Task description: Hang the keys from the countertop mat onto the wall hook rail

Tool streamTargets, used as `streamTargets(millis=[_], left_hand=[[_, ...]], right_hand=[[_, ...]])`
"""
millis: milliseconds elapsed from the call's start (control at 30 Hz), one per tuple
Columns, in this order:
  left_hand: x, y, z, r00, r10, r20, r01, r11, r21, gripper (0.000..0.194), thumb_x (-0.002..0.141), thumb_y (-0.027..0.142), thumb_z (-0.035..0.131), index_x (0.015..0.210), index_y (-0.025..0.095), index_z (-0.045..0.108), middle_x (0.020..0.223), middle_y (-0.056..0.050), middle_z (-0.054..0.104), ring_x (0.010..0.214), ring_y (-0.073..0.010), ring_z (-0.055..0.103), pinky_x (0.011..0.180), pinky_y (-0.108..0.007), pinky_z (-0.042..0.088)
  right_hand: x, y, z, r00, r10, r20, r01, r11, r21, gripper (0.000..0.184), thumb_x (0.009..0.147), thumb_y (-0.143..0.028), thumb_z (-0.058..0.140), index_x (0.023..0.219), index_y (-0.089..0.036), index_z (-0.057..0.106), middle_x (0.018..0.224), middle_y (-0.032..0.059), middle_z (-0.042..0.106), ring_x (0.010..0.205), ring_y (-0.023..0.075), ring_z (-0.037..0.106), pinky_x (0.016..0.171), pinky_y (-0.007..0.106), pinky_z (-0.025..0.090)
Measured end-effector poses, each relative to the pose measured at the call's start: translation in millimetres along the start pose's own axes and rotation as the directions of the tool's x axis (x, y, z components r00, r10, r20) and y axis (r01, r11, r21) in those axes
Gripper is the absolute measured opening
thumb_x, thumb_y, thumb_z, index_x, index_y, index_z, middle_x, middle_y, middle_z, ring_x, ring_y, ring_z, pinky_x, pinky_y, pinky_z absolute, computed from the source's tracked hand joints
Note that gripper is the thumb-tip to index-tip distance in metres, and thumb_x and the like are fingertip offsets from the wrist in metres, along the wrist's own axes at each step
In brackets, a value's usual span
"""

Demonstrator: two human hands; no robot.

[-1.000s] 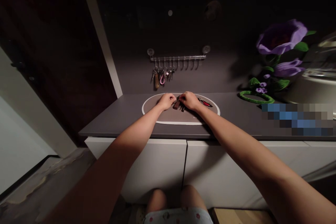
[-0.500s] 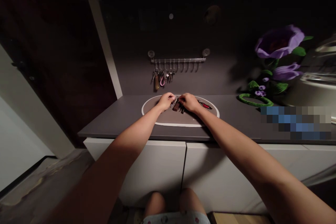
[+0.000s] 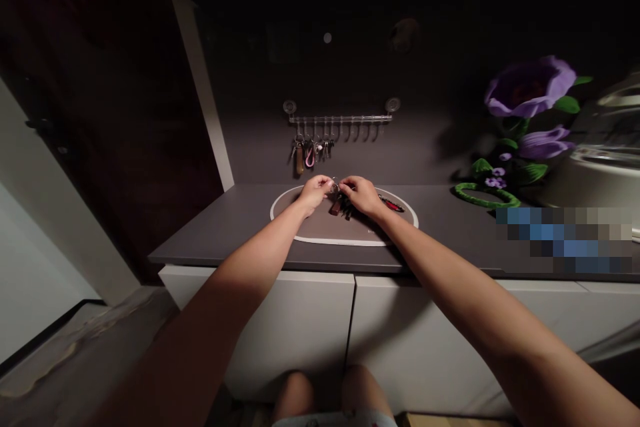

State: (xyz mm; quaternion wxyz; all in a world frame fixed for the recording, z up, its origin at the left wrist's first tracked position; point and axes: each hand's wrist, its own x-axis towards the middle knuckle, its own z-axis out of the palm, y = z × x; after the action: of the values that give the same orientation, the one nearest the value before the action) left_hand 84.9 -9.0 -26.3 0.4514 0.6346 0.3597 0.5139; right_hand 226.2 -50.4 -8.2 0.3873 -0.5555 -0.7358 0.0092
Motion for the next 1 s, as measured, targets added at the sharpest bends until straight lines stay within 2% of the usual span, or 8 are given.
streamTargets(millis=[200,467,567,867,1000], left_hand=[[-0.3,1.1,0.2,1.000,0.011,0.024,-0.008,0.995,-0.102,0.005,0.077,0.019,0.054,0.079,0.014,0.053,0.073,-0.001,0.058,0.066,-0.0076,0.053,0.056,-0.018,0.037],[3.0,-4.3,0.5,0.997,0.050,0.063,-0.038,0.983,-0.179,0.014,0.072,0.024,0.062,0.078,0.014,0.054,0.070,0.001,0.055,0.063,-0.0068,0.051,0.054,-0.017,0.036],[4.9,-6.4,0.8,0.997,0.063,0.054,-0.053,0.983,-0.176,0.017,0.070,0.028,0.063,0.079,0.015,0.055,0.071,0.001,0.056,0.065,-0.0074,0.051,0.054,-0.018,0.037],[3.9,-5.6,2.0,0.991,0.134,0.022,-0.132,0.988,-0.078,0.023,0.071,0.033,0.061,0.083,0.014,0.057,0.073,-0.001,0.057,0.066,-0.0093,0.051,0.056,-0.019,0.038],[3.7,-5.5,1.9,0.986,0.163,-0.024,-0.163,0.986,-0.026,0.020,0.074,0.031,0.057,0.085,0.014,0.058,0.076,-0.002,0.060,0.066,-0.0095,0.051,0.059,-0.020,0.038]], right_hand=[[2.5,6.2,4.8,0.997,0.075,-0.036,-0.065,0.970,0.235,0.020,0.077,-0.029,0.053,0.085,-0.015,0.064,0.082,0.0037,0.066,0.073,0.0129,0.057,0.071,0.024,0.041],[7.5,16.3,12.4,0.997,0.083,-0.004,-0.066,0.817,0.573,0.024,0.067,-0.037,0.060,0.076,-0.014,0.058,0.072,0.0015,0.060,0.065,0.0106,0.051,0.066,0.024,0.041],[6.5,13.9,10.9,0.995,0.095,0.015,-0.084,0.781,0.619,0.025,0.066,-0.039,0.061,0.075,-0.015,0.057,0.070,0.0003,0.058,0.064,0.0100,0.049,0.066,0.024,0.040],[8.4,12.5,8.5,0.997,0.071,-0.005,-0.052,0.780,0.624,0.024,0.069,-0.038,0.057,0.075,-0.016,0.054,0.067,-0.0021,0.052,0.063,0.0094,0.045,0.064,0.023,0.037],[11.4,10.8,7.2,0.996,0.093,-0.003,-0.068,0.746,0.663,0.022,0.069,-0.037,0.058,0.075,-0.017,0.053,0.063,-0.0039,0.049,0.061,0.0087,0.043,0.064,0.023,0.038]])
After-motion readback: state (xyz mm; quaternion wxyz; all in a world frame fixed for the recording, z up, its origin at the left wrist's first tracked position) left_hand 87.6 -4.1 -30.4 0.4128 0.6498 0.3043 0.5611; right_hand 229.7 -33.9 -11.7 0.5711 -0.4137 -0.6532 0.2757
